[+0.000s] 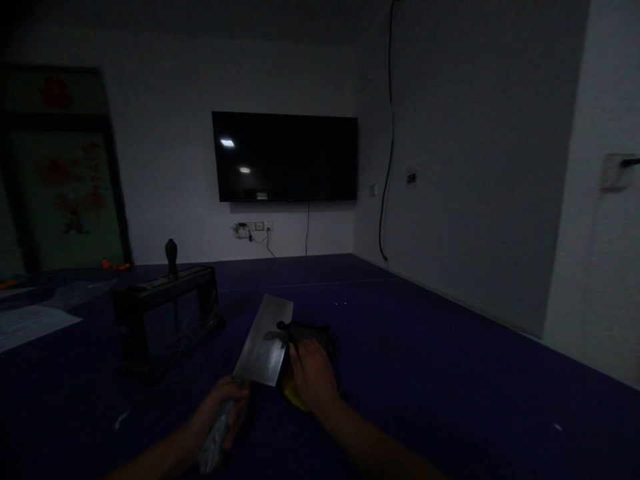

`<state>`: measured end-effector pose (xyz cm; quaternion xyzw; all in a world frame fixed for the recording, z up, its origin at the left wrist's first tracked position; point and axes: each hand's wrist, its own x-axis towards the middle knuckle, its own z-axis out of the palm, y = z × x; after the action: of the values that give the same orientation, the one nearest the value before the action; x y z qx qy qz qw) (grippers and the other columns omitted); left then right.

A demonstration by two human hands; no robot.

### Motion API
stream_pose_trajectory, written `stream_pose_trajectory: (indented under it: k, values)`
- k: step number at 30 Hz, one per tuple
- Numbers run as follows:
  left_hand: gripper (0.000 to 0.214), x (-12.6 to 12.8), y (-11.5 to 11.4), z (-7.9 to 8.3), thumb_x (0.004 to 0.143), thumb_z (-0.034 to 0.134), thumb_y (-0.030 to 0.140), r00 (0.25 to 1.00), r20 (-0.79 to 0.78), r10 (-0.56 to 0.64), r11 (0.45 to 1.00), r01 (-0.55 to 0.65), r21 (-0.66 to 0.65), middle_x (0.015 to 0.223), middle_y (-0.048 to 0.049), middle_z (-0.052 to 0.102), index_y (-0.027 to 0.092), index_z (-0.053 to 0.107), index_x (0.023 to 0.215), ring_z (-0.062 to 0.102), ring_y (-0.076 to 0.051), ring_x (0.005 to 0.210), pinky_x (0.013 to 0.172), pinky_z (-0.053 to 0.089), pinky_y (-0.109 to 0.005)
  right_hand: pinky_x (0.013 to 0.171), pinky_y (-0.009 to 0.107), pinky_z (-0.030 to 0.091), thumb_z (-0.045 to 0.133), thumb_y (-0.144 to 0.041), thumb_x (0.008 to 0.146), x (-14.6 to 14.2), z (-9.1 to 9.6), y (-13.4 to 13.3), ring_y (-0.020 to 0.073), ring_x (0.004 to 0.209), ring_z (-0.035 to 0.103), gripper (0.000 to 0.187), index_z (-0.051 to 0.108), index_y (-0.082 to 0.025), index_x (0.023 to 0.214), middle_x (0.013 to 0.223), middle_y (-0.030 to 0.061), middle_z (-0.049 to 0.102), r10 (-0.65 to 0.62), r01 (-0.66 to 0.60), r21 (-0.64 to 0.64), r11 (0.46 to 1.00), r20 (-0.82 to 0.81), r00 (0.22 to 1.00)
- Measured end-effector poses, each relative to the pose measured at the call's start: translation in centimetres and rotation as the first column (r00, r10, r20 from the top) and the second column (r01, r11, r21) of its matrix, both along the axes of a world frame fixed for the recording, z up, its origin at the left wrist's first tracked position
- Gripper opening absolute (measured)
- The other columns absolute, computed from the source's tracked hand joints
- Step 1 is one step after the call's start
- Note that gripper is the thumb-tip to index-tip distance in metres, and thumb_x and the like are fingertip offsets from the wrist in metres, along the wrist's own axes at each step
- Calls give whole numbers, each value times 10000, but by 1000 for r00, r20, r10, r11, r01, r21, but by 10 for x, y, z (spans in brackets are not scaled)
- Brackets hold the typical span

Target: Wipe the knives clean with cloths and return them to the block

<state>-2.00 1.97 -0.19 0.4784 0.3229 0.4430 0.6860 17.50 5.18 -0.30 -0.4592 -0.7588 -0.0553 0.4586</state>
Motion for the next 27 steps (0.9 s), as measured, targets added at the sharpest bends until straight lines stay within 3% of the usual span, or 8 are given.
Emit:
stream_pose_trajectory:
  k: [6,11,13,16,20,23,25,27]
  values:
    - [230,1,-1,0,593,543,379,998,-33,46,999,-45,30,309,57,395,179,440,542,358,-92,207,234,204,-169,803,361,466,245,-351,943,0,8,-6,222,888,623,409,615,-193,1015,942,81,677,-37,37,5,999,32,999]
    - [302,-9,-4,48,567,608,435,938,-294,185,972,-131,197,346,67,421,197,425,593,404,-105,250,281,262,-185,863,379,429,238,-333,943,5,10,-8,236,944,603,411,595,-165,1060,1013,111,657,-63,60,41,997,92,994]
    - [333,-19,-6,81,538,667,422,798,-453,398,896,-230,381,364,85,415,197,438,625,400,-94,271,317,297,-189,877,380,418,239,-325,943,9,10,-9,232,934,604,407,600,-171,1050,1008,106,658,-52,46,50,998,109,993]
    - [363,-41,-11,135,528,688,409,442,-622,646,753,-236,614,479,46,528,164,531,744,478,-117,370,366,327,-200,863,373,421,240,-317,941,15,11,-10,228,903,611,408,610,-167,1022,980,107,664,-28,23,48,999,105,994]
    - [443,-69,-19,198,644,590,391,64,-700,711,702,-130,700,493,68,522,144,514,1004,517,-142,456,442,342,-199,840,350,423,231,-303,944,22,16,-11,220,900,609,401,592,-155,1039,966,107,663,0,-2,12,1000,127,992]
    - [378,-84,-22,236,687,547,407,-198,-612,765,616,-47,786,606,34,561,119,522,930,563,-160,615,519,344,-187,811,339,425,216,-296,947,25,19,-13,217,870,612,414,602,-148,972,927,109,666,-4,7,-22,1000,150,989]
    - [380,-90,-23,257,728,497,428,-346,-585,734,608,-50,792,544,49,511,110,510,937,550,-160,599,532,334,-186,786,335,428,213,-301,949,26,20,-14,217,846,614,421,605,-149,927,902,108,666,-10,14,-26,1000,148,989]
    - [379,-94,-24,276,752,481,424,-404,-609,683,653,-35,756,505,58,483,92,513,933,537,-144,567,543,333,-183,767,329,428,214,-305,950,27,20,-15,214,828,615,419,602,-150,915,890,104,666,-9,13,-25,1000,139,990]
